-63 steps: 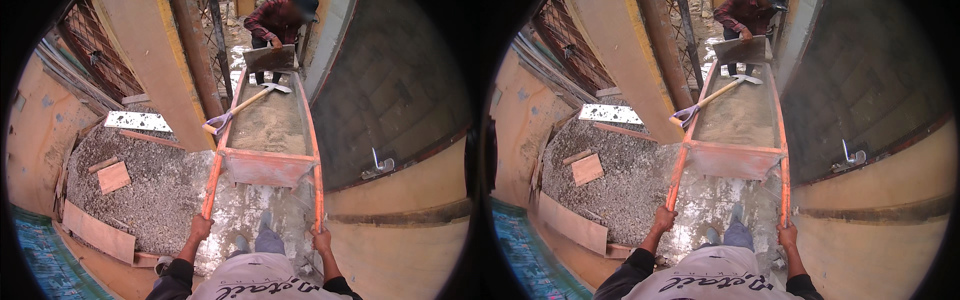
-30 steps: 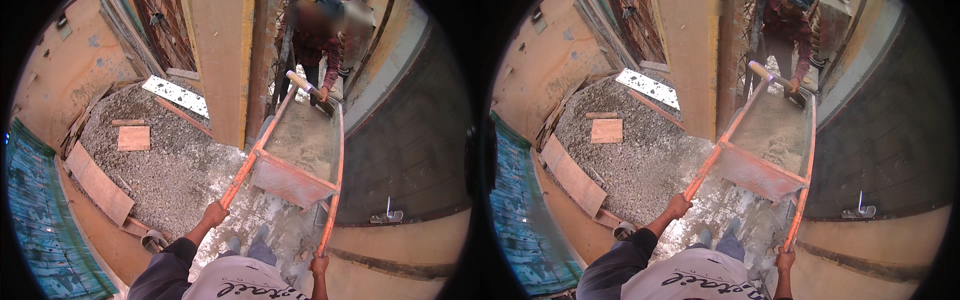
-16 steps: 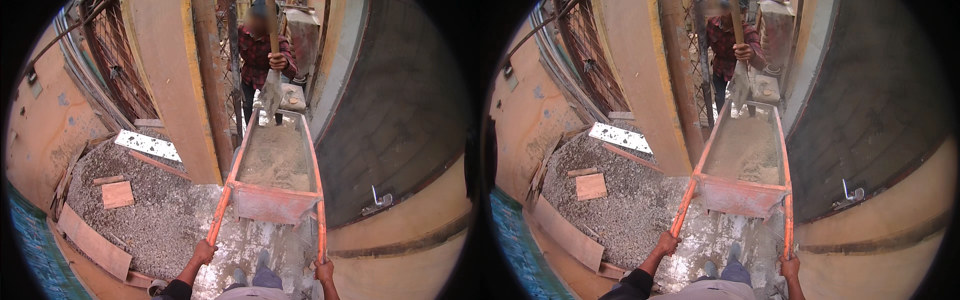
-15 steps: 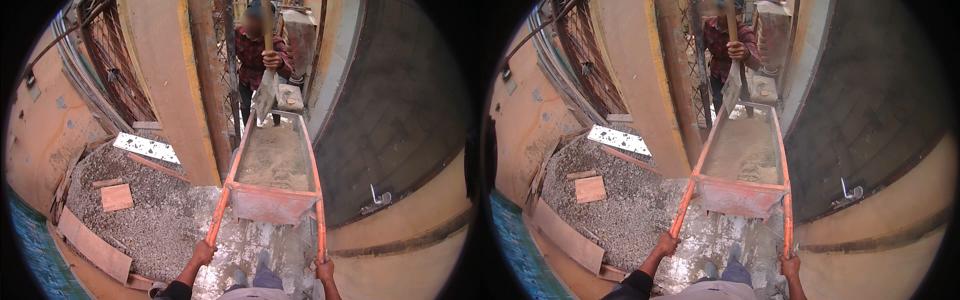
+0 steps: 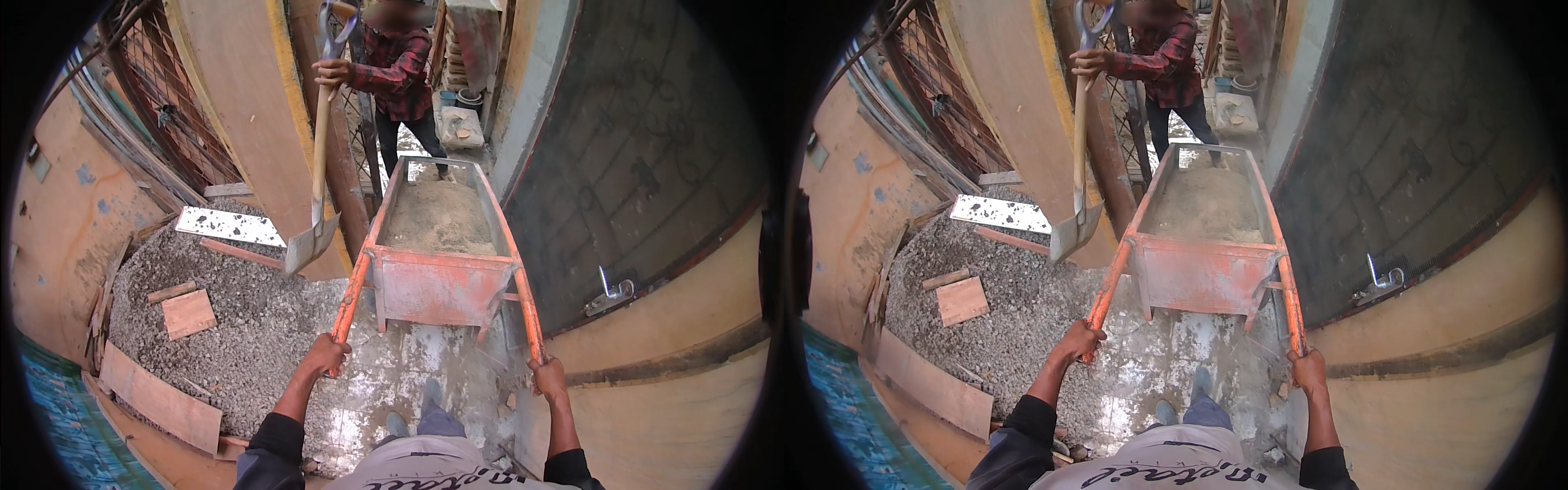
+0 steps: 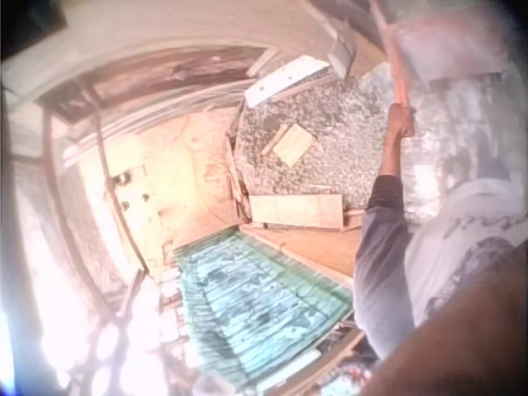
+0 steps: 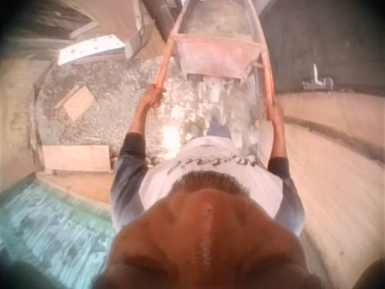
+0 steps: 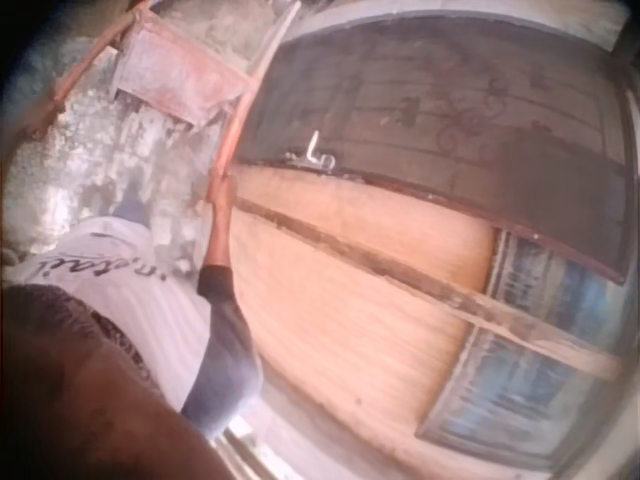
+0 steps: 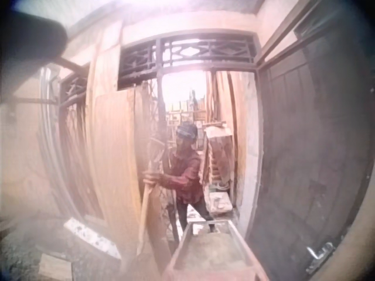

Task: The person walks through a narrow alley and pushes a wheelbarrow filled with wet concrete into a construction area. They repeatedly tilt the wheelbarrow to pour the concrete onto the ground while another worker shovels nearby.

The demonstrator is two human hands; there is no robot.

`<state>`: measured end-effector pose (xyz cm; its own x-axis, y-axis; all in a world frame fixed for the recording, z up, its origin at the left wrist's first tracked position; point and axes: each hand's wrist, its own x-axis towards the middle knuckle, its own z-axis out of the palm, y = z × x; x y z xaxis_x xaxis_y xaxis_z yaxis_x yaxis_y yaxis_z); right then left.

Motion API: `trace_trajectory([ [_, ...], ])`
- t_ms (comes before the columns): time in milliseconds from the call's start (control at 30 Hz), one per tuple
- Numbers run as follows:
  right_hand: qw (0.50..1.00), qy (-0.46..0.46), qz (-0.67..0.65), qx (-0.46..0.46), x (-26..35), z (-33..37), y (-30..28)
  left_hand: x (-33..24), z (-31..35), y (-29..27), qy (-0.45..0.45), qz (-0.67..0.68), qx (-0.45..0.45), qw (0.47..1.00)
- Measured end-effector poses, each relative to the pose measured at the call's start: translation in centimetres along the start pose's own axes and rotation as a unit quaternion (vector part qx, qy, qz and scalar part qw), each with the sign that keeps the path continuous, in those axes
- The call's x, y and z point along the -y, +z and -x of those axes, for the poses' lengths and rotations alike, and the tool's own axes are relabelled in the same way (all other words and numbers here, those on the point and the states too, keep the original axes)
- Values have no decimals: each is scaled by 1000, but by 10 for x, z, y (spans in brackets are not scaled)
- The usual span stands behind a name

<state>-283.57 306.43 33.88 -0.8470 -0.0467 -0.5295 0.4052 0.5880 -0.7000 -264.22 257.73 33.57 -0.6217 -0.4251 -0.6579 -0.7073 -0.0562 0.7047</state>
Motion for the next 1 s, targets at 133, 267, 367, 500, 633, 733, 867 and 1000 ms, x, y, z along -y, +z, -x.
trace_trajectory([
  [133,1000,10,21,5,24,1,-10,-16,-7,-2,-14,-4,9,1000],
  [267,999,20,27,-8,25,7,-9,-12,1,-1,-27,-8,6,1000],
  [367,999,22,29,3,32,2,-13,-19,2,-3,-27,-14,10,999],
  [500,999,13,35,11,50,-3,-19,-40,-3,-9,-34,-8,28,999],
  [633,993,-18,110,-26,88,-15,-30,-79,-18,-21,-11,-23,45,999],
  [733,978,-49,193,-63,137,-22,-42,-136,-17,-34,-14,-56,57,997],
  [867,963,-102,233,-93,193,-44,-55,-170,-32,-54,29,-74,63,995],
  [1000,944,-108,267,-162,158,-43,-52,-159,-21,-41,-39,-18,73,996],
])
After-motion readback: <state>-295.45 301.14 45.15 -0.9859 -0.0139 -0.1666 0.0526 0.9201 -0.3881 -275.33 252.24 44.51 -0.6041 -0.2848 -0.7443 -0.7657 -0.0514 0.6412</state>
